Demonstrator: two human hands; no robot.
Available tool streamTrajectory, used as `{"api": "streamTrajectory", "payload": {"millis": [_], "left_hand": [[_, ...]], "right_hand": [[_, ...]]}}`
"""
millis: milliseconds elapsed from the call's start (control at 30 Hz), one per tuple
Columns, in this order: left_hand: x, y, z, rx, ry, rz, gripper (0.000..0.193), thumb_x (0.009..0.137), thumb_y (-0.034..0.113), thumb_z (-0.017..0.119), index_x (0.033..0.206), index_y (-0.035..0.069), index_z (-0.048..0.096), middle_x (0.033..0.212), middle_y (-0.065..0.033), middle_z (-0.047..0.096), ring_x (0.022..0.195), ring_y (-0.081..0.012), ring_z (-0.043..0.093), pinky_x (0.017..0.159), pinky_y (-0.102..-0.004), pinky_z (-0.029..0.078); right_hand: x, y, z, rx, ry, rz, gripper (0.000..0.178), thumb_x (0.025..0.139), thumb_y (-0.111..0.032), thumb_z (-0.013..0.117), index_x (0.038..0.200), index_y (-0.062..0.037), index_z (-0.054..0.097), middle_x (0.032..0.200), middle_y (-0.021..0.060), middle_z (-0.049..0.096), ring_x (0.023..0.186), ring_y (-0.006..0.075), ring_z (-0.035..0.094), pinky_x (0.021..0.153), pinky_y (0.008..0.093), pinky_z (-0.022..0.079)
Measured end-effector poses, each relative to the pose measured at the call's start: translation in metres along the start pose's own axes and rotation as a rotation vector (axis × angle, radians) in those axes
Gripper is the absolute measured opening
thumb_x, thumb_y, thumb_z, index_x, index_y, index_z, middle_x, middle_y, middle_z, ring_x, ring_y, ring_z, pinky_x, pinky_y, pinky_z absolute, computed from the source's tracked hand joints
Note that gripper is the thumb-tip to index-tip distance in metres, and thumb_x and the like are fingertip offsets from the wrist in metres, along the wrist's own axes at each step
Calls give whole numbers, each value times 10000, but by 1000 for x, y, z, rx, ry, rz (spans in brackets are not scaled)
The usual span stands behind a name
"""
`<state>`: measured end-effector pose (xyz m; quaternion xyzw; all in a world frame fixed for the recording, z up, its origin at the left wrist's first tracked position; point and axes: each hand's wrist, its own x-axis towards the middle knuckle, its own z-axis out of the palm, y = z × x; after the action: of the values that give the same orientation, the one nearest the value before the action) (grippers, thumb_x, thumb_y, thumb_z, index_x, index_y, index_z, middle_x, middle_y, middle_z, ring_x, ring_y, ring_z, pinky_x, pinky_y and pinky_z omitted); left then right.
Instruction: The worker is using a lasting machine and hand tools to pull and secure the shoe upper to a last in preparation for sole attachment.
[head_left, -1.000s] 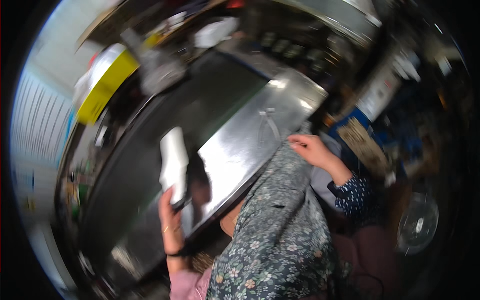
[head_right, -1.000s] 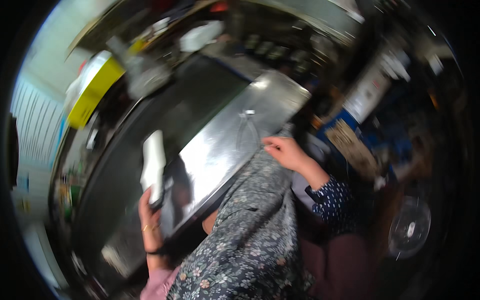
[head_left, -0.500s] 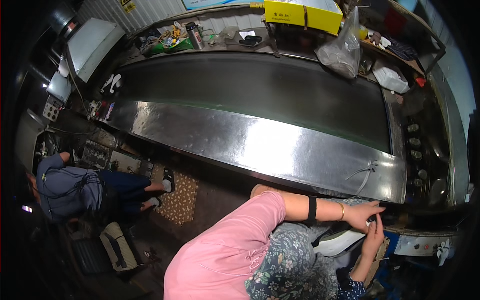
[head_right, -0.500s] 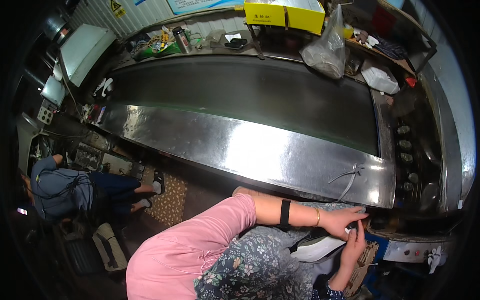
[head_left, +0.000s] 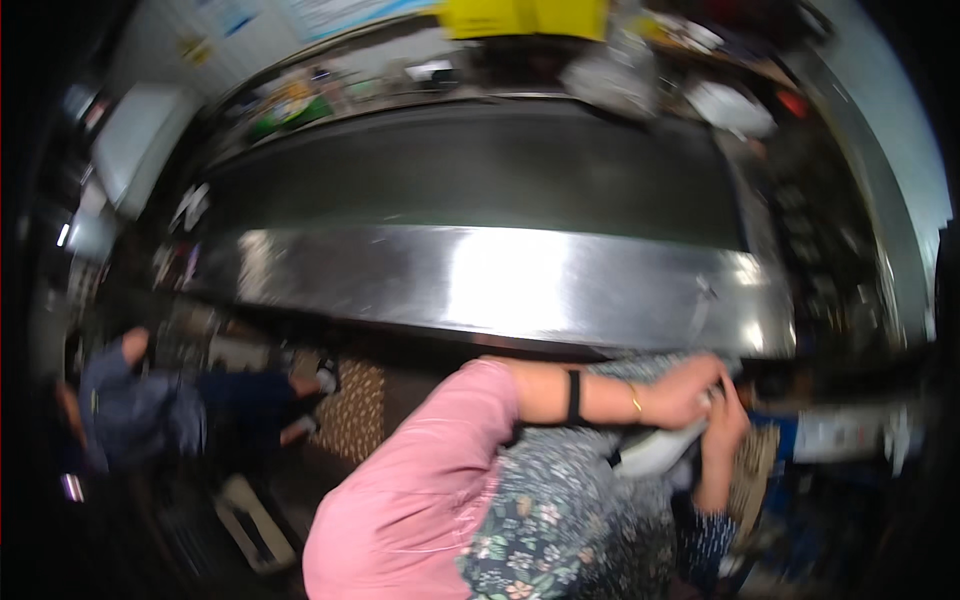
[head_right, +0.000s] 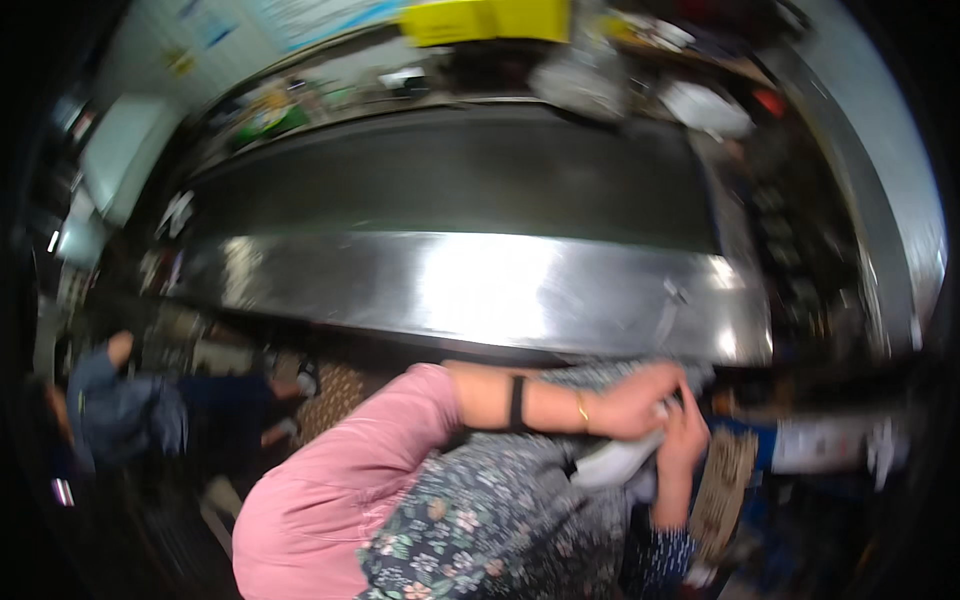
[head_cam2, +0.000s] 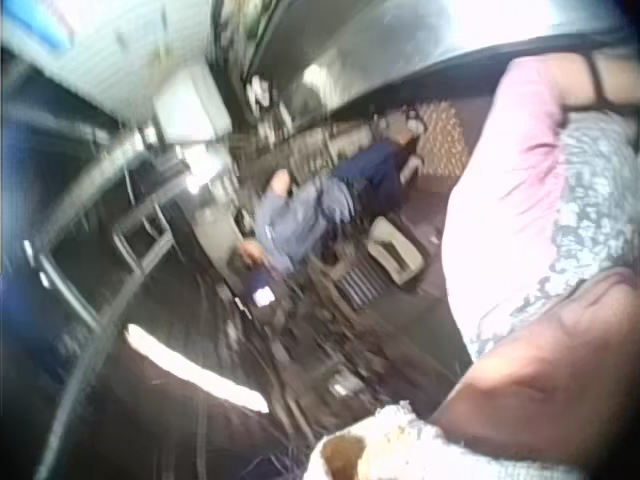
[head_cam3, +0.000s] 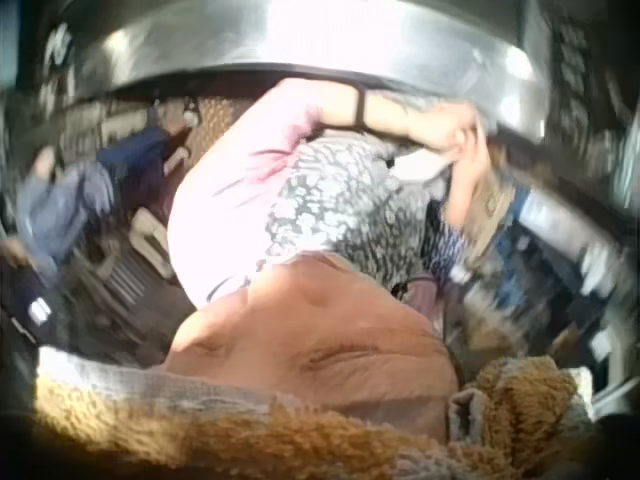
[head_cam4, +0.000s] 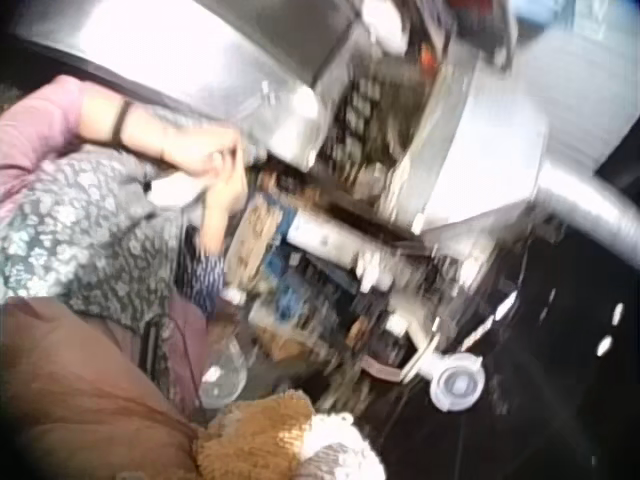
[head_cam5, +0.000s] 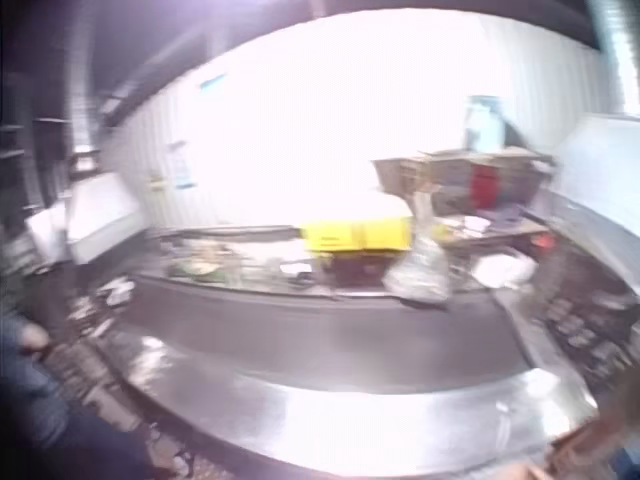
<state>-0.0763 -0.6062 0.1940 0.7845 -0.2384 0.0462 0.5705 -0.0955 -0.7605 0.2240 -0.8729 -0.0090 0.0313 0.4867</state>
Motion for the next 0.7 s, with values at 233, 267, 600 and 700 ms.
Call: {"api": "streamTrajectory", "payload": {"millis": [233, 267, 600, 700], "left_hand": [[32, -52, -19, -95, -92, -184, 508, 762, 137, 775, 1208, 46, 550, 1151, -125, 602, 1032, -226, 596, 907, -346, 489], [42, -40, -23, -191, -199, -329, 463, 773, 127, 767, 1181, 34, 569, 1105, -99, 630, 1012, -204, 603, 894, -326, 493], [12, -51, -8, -507, -202, -538, 472, 813, 168, 767, 1211, 60, 538, 1010, -41, 620, 941, -145, 575, 844, -279, 465], [12, -52, -2, -395, -194, -494, 476, 819, 182, 765, 1213, 55, 531, 995, -47, 621, 919, -143, 579, 824, -280, 472]], "right_hand": [[-79, 104, 55, 366, 156, 249, 295, 930, -131, 605, 1163, 48, 590, 949, 94, 679, 892, 101, 585, 810, 294, 485], [-78, 94, 52, 485, 276, 243, 201, 930, -146, 612, 1009, 36, 642, 790, 35, 645, 784, 69, 543, 711, 282, 479], [-37, 75, 37, 327, -176, 529, 707, 1003, -532, 348, 1173, 117, 569, 1064, 230, 663, 984, 295, 633, 898, 357, 475], [-41, 45, 38, -323, -51, 296, 689, 1006, -493, 306, 1209, 123, 539, 1060, 316, 629, 1021, 441, 606, 955, 434, 442]]}}
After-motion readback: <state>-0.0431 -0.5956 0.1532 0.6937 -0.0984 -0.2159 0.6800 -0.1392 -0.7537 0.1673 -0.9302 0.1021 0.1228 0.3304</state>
